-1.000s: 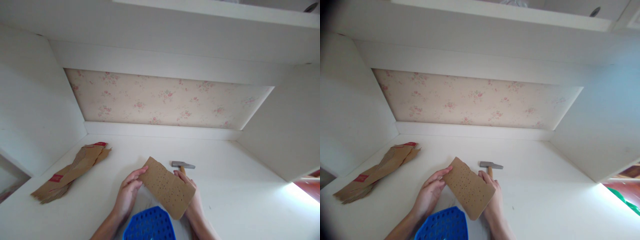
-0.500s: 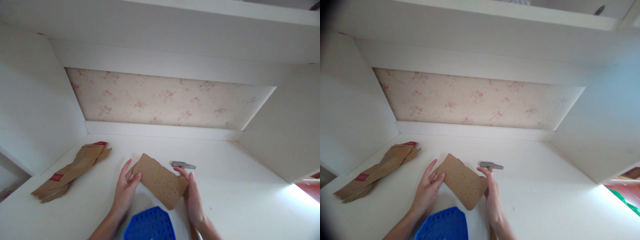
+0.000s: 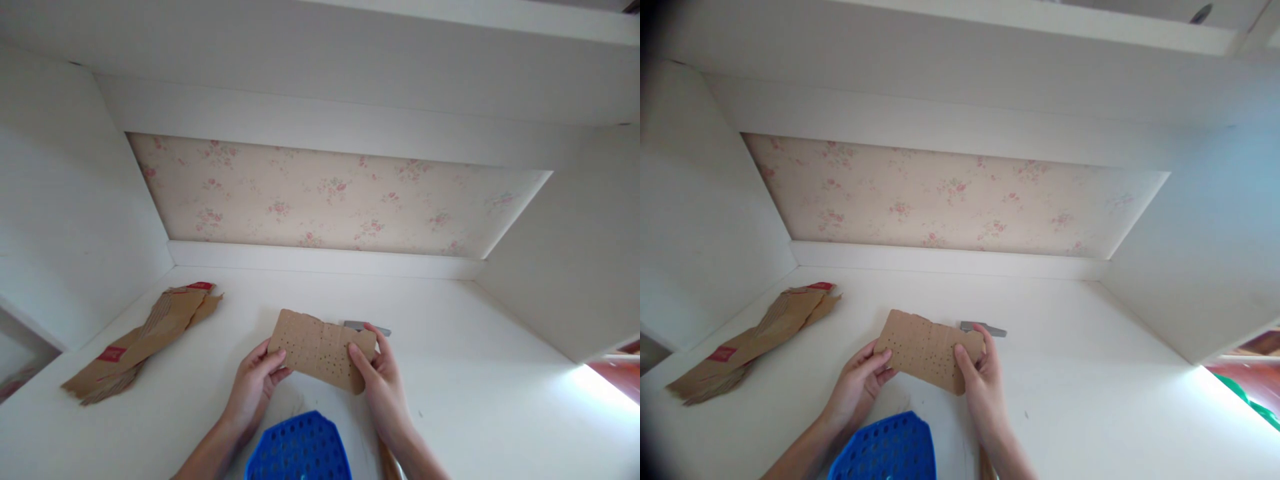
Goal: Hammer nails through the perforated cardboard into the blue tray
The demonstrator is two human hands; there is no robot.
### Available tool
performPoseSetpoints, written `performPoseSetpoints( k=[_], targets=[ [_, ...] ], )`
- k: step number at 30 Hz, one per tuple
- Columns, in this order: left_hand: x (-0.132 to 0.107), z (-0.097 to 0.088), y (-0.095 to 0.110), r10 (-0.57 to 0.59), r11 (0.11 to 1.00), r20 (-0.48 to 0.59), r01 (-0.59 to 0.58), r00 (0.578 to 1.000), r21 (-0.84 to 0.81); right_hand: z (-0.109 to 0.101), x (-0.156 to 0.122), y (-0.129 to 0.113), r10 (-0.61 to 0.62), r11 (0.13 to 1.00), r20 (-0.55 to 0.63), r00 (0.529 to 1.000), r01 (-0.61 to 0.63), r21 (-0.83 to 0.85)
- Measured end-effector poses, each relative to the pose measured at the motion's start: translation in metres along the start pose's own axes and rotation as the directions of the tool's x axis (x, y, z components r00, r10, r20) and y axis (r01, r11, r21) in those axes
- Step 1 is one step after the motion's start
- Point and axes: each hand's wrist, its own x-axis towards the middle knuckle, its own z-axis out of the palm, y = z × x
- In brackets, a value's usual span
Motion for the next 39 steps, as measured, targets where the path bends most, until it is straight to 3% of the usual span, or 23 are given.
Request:
performPoseSetpoints(
  k=[14,22,39],
  targets=[
    [0.000,0.001,-0.003,-0.092,0.994,0.024,0.091,0.995,0.057,-0.004,0.004,0.003,0.029,0.997,-0.111,0.993,-0.037,-0.062],
    [-0.005,0.004,-0.006,-0.176,0.984,0.018,0.176,0.984,0.031,-0.004,0.005,0.009,0.022,0.997,-0.087,0.996,-0.028,-0.073],
    [-0.008,0.007,-0.001,-0.171,0.985,0.048,0.171,0.984,-0.007,0.000,0.009,0.010,-0.013,0.991,-0.099,0.995,0.000,-0.136]
  ],
)
